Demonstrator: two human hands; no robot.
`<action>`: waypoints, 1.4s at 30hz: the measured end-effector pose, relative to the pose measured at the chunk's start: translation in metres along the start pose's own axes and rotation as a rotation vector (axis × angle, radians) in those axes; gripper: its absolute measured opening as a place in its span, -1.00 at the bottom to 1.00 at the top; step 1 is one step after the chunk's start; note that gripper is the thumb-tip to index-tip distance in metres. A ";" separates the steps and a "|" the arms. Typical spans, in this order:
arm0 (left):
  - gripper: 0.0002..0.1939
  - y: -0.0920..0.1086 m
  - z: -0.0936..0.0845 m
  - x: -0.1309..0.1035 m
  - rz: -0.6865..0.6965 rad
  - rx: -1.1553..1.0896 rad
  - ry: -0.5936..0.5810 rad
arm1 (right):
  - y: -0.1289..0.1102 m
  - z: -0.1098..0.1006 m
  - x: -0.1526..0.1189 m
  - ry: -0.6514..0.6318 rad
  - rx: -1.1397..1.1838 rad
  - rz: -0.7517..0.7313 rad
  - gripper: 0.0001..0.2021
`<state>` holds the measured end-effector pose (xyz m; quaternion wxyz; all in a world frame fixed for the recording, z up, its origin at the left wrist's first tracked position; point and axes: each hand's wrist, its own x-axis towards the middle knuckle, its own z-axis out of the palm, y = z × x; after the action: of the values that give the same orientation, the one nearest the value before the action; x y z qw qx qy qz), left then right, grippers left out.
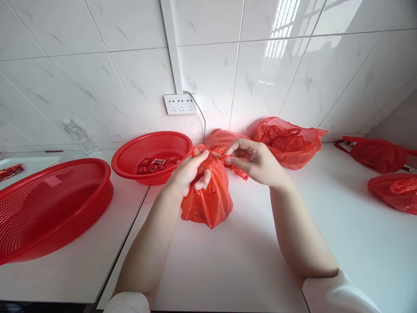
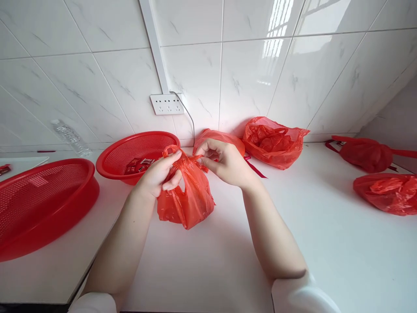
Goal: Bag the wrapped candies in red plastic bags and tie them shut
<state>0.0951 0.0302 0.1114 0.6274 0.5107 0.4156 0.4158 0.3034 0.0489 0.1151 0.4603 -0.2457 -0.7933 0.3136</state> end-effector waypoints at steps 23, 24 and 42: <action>-0.93 0.011 -0.008 -0.014 0.931 0.958 0.070 | 0.028 0.024 0.010 -0.037 0.381 0.019 -0.66; -0.91 0.010 -0.010 -0.012 0.939 0.887 0.044 | 0.028 0.025 0.010 -0.025 0.372 0.020 -0.61; -0.81 0.021 -0.024 -0.025 0.912 0.969 0.335 | 0.014 -0.009 -0.003 0.083 -0.183 -0.115 -0.90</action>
<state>0.0629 0.0163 0.1318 0.0177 0.7864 0.3898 0.4790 0.3142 0.0589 0.1073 0.4856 -0.2534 -0.8118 0.2024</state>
